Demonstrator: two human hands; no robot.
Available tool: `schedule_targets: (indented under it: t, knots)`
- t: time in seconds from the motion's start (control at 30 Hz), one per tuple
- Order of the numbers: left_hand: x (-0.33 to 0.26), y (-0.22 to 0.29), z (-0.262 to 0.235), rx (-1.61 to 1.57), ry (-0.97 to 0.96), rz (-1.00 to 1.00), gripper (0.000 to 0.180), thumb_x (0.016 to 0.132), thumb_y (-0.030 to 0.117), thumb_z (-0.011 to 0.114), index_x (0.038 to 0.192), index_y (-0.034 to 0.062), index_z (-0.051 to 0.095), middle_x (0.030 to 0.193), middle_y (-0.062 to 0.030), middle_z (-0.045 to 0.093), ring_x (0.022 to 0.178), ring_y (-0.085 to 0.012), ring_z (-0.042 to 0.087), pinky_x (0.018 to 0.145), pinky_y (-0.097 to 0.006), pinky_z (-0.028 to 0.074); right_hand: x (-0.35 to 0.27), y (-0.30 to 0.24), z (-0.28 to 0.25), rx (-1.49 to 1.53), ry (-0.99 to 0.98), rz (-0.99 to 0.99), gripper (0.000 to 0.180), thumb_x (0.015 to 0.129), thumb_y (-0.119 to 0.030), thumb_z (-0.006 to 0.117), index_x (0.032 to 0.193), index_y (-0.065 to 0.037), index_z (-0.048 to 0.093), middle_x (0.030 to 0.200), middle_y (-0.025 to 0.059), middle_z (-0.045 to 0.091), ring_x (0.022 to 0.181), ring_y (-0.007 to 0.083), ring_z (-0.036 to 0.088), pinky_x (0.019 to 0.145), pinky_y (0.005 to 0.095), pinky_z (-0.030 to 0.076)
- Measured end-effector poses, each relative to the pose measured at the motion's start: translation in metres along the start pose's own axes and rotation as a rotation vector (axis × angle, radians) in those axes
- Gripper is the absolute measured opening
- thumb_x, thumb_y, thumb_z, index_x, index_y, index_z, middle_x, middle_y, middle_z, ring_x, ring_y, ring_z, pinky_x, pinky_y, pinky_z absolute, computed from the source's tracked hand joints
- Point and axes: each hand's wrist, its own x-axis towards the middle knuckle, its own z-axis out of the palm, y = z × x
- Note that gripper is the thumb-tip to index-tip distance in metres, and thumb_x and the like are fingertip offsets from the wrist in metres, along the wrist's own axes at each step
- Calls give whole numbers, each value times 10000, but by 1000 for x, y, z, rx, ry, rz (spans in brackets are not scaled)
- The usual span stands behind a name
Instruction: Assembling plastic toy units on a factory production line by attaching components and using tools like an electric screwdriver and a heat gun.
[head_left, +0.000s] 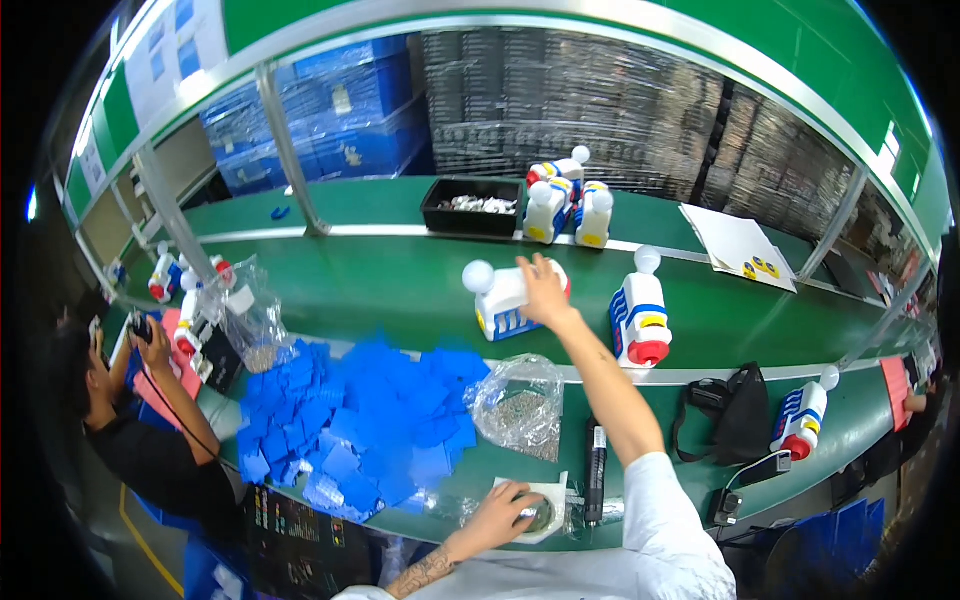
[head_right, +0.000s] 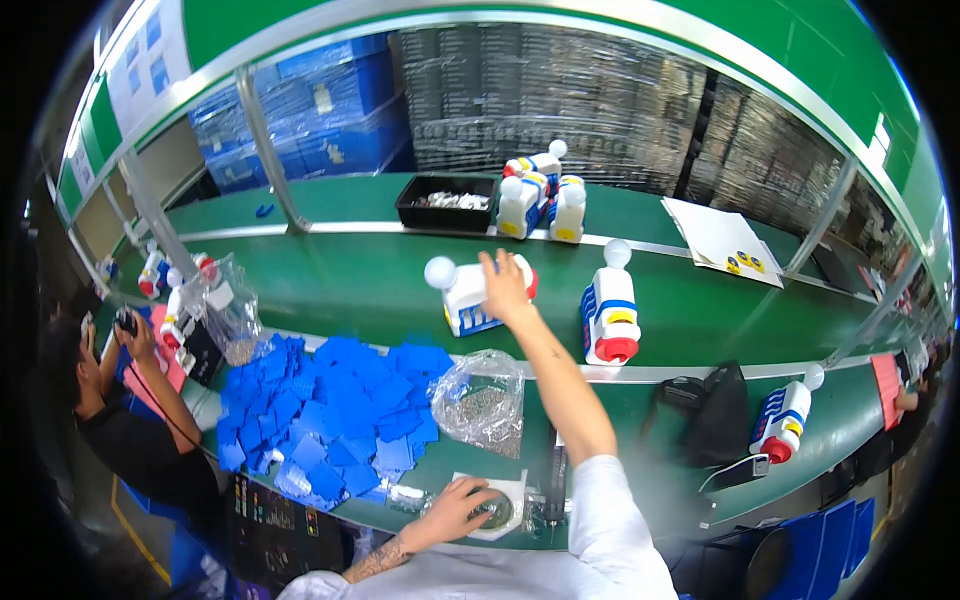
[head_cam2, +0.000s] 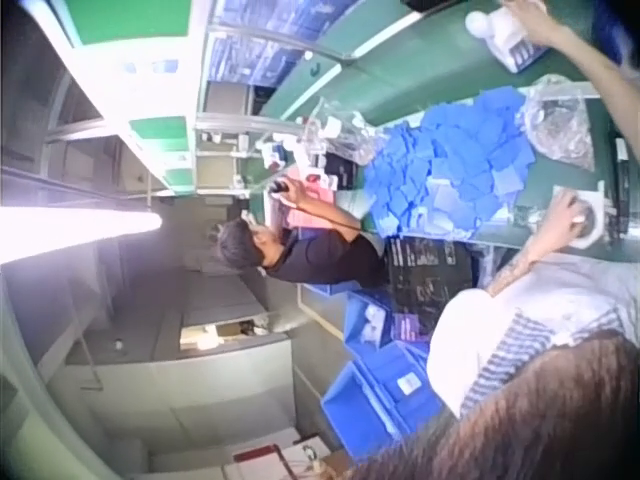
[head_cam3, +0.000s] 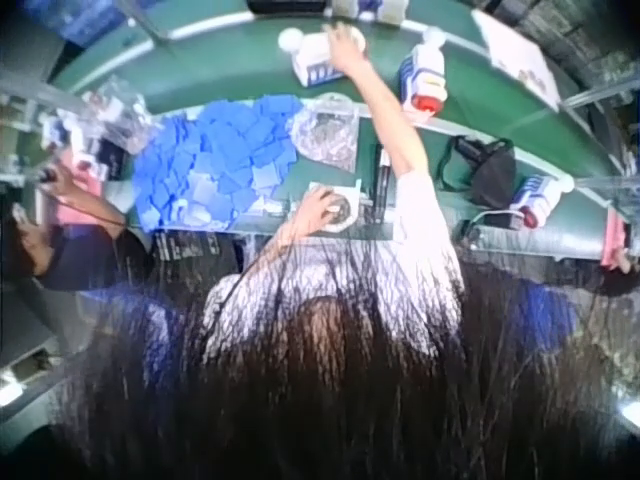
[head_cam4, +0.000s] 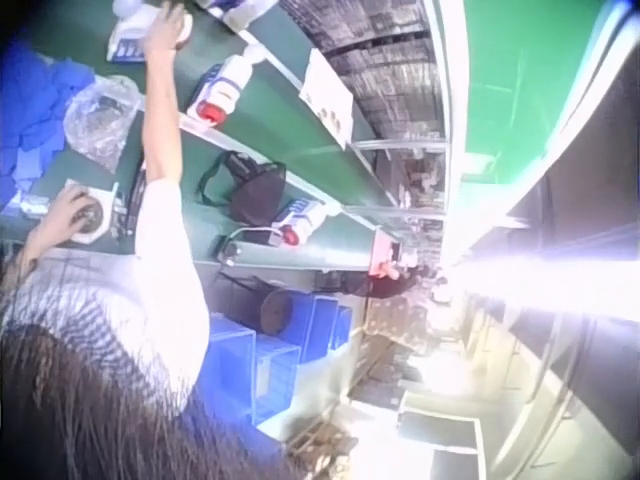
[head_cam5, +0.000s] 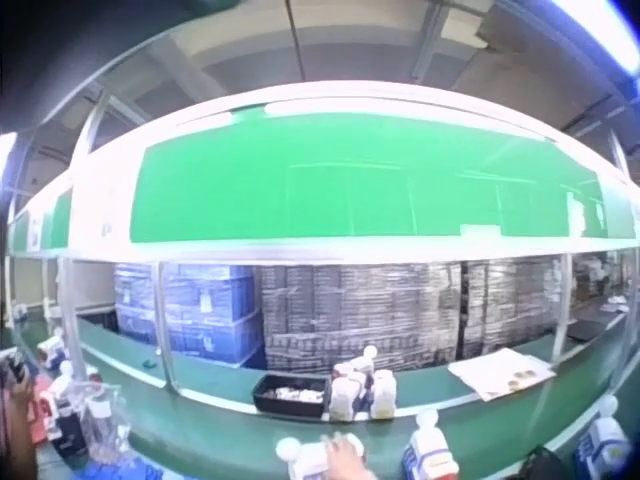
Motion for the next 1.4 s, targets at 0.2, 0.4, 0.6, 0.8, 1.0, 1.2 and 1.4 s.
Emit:
schedule_targets:
  t: [0.2,0.4,0.6,0.8,1.0,1.2,1.4]
  knots:
    - [-17,5,-1,-50,-10,8,348,755,134,659,1094,102,588,1104,-144,505,1140,-346,448,949,-410,391,9,-31,23,-68,-238,18,1126,564,-184,809,1438,-147,101,1455,136,230,1364,358,165,1081,561,160]
    - [-5,0,-6,-33,-61,12,338,731,129,669,1059,84,601,1051,-133,544,1130,-351,453,953,-421,387,-17,-22,-5,-198,-164,73,830,547,-143,795,1288,-155,421,1320,103,381,1256,330,329,968,674,257]
    - [3,1,-11,32,-24,25,302,707,115,677,1002,76,625,1003,-126,571,1080,-363,468,936,-439,383,-33,-6,9,-118,23,11,648,675,-120,683,1268,-168,426,1230,123,438,1225,329,363,958,634,292]
    - [-6,-3,2,80,-20,77,288,691,124,681,972,76,640,972,-124,589,1109,-382,450,953,-449,367,-17,9,33,-43,56,91,712,724,-86,638,1362,-165,331,1402,153,330,1335,330,260,1071,521,208]
    - [-10,-13,6,160,-14,94,278,677,127,676,953,96,654,958,-82,604,1076,-317,471,900,-435,372,-7,20,-7,23,-206,67,593,698,-140,632,1266,-109,466,1301,153,460,1176,324,471,959,508,381]
    - [8,-8,-5,166,9,57,245,668,107,666,913,92,672,874,-74,609,977,-276,492,811,-409,373,-42,111,-53,-119,202,734,555,734,-160,620,1248,-110,415,1304,183,400,1241,403,346,934,725,218]
    - [19,-14,0,174,35,4,145,673,93,658,813,77,688,789,-99,598,905,-287,488,785,-412,366,-112,186,-63,-308,-7,1026,769,770,-311,627,1415,-235,215,1415,218,254,1280,463,269,916,725,233]
